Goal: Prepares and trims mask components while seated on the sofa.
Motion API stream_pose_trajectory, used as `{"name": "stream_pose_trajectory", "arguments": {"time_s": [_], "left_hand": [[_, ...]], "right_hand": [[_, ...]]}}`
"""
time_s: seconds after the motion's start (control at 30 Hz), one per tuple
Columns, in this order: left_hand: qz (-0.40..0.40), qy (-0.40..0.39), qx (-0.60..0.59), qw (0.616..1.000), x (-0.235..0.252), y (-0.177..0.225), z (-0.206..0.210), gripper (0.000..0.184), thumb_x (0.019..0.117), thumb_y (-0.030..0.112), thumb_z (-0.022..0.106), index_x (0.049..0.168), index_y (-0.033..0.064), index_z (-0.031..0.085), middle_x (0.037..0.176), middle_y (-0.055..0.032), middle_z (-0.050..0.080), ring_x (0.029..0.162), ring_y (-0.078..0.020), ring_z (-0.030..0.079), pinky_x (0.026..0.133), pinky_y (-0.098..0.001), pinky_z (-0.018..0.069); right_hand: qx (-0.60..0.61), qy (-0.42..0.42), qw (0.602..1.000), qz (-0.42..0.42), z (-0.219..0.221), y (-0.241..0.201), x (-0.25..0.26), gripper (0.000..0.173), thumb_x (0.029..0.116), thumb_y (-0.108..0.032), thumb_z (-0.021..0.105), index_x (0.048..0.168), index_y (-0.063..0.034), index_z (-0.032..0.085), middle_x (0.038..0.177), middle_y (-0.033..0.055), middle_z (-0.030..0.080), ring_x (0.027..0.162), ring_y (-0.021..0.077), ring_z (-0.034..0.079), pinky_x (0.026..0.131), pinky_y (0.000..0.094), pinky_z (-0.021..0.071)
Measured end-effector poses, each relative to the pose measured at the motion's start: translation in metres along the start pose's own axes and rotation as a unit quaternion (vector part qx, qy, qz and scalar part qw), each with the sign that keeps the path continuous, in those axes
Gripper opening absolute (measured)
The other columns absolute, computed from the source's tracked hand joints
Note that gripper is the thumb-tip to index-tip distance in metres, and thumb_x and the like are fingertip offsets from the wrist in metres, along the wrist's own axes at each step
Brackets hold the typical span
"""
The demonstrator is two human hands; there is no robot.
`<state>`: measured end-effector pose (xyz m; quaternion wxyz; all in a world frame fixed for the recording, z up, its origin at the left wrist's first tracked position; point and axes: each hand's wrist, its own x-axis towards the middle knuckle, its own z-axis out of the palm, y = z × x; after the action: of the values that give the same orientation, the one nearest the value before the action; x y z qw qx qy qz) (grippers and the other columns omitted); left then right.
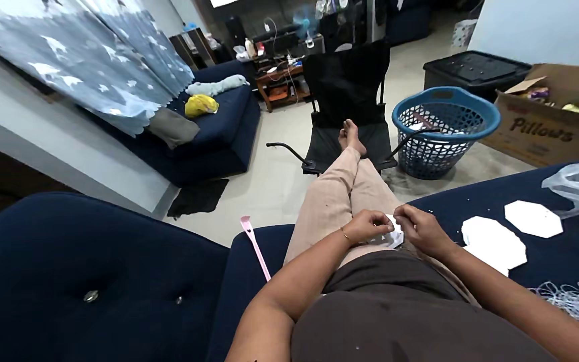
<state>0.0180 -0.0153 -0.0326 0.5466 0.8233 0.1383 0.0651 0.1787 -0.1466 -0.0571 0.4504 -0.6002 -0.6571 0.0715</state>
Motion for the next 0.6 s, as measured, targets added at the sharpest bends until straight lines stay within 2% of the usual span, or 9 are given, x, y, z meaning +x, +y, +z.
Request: {"name": "stream_pose_trajectory", "arguments": {"time_s": [0.1, 0.17, 0.23, 0.3, 0.37, 0.43, 0.5, 0.6], "left_hand": [[-0.037, 0.007, 0.017, 0.999, 0.000, 0.002, 0.001, 0.018, 0.0986, 0.009, 0.064, 0.104, -0.0071, 0.066, 0.090, -0.0079, 0.065, 0.076, -0.0061, 0.058, 0.073, -0.0251, 0.0510], [-0.057, 0.032, 0.009, 0.998, 0.000, 0.003, 0.000, 0.020, 0.0988, 0.010, 0.064, 0.107, -0.0081, 0.066, 0.093, -0.0103, 0.067, 0.078, -0.0083, 0.060, 0.076, -0.0277, 0.0525], [-0.067, 0.066, -0.042, 0.995, -0.001, 0.001, 0.000, 0.019, 0.0980, 0.011, 0.065, 0.105, -0.0075, 0.066, 0.092, -0.0083, 0.066, 0.077, -0.0074, 0.059, 0.074, -0.0266, 0.0519], [-0.079, 0.096, -0.123, 0.985, -0.001, 0.003, 0.001, 0.014, 0.0978, 0.008, 0.065, 0.103, -0.0050, 0.064, 0.092, -0.0052, 0.069, 0.072, -0.0041, 0.059, 0.066, -0.0228, 0.0498], [-0.083, 0.106, -0.196, 0.971, -0.003, 0.004, 0.001, 0.008, 0.0998, 0.004, 0.057, 0.102, -0.0030, 0.062, 0.090, -0.0052, 0.072, 0.068, -0.0037, 0.061, 0.060, -0.0208, 0.0475], [-0.090, 0.104, -0.222, 0.965, -0.003, 0.005, 0.001, 0.009, 0.1019, 0.004, 0.053, 0.102, -0.0015, 0.060, 0.080, -0.0033, 0.069, 0.062, -0.0037, 0.060, 0.054, -0.0188, 0.0451], [-0.108, 0.098, -0.169, 0.975, -0.003, 0.005, 0.001, 0.012, 0.1019, 0.007, 0.057, 0.102, -0.0039, 0.062, 0.074, -0.0014, 0.061, 0.056, -0.0037, 0.054, 0.052, -0.0193, 0.0453], [-0.120, 0.070, -0.063, 0.988, -0.003, 0.008, 0.000, 0.019, 0.1025, 0.012, 0.060, 0.101, -0.0063, 0.064, 0.079, -0.0038, 0.060, 0.061, -0.0056, 0.055, 0.061, -0.0227, 0.0515]], "right_hand": [[0.067, -0.015, 0.990, 0.127, 0.003, -0.002, -0.003, 0.019, 0.1041, -0.009, 0.048, 0.110, 0.0039, 0.061, 0.088, 0.0131, 0.068, 0.069, 0.0198, 0.069, 0.067, 0.0387, 0.0608], [0.102, -0.026, 0.978, 0.183, 0.005, -0.001, -0.004, 0.020, 0.1058, -0.008, 0.046, 0.113, 0.0047, 0.059, 0.089, 0.0120, 0.069, 0.069, 0.0185, 0.070, 0.067, 0.0381, 0.0626], [0.116, -0.025, 0.971, 0.206, 0.007, -0.001, -0.006, 0.019, 0.1066, -0.008, 0.044, 0.113, 0.0037, 0.057, 0.088, 0.0096, 0.069, 0.067, 0.0158, 0.070, 0.066, 0.0347, 0.0628], [0.119, -0.021, 0.971, 0.207, 0.008, -0.002, -0.007, 0.020, 0.1075, -0.009, 0.042, 0.113, 0.0034, 0.057, 0.087, 0.0085, 0.070, 0.067, 0.0144, 0.071, 0.065, 0.0328, 0.0625], [0.115, -0.019, 0.972, 0.205, 0.011, -0.001, -0.006, 0.020, 0.1076, -0.009, 0.042, 0.113, 0.0027, 0.057, 0.086, 0.0078, 0.070, 0.066, 0.0140, 0.070, 0.065, 0.0327, 0.0621], [0.114, -0.025, 0.968, 0.221, 0.011, -0.001, -0.005, 0.019, 0.1083, -0.010, 0.042, 0.114, 0.0013, 0.056, 0.086, 0.0068, 0.071, 0.065, 0.0133, 0.070, 0.064, 0.0321, 0.0622], [0.115, -0.029, 0.964, 0.237, 0.011, -0.003, -0.003, 0.018, 0.1089, -0.010, 0.042, 0.115, 0.0005, 0.056, 0.087, 0.0065, 0.072, 0.065, 0.0133, 0.070, 0.064, 0.0319, 0.0620], [0.108, -0.028, 0.963, 0.244, 0.012, -0.004, -0.003, 0.018, 0.1088, -0.011, 0.043, 0.115, 0.0003, 0.056, 0.088, 0.0075, 0.072, 0.065, 0.0137, 0.071, 0.065, 0.0324, 0.0625]]}}
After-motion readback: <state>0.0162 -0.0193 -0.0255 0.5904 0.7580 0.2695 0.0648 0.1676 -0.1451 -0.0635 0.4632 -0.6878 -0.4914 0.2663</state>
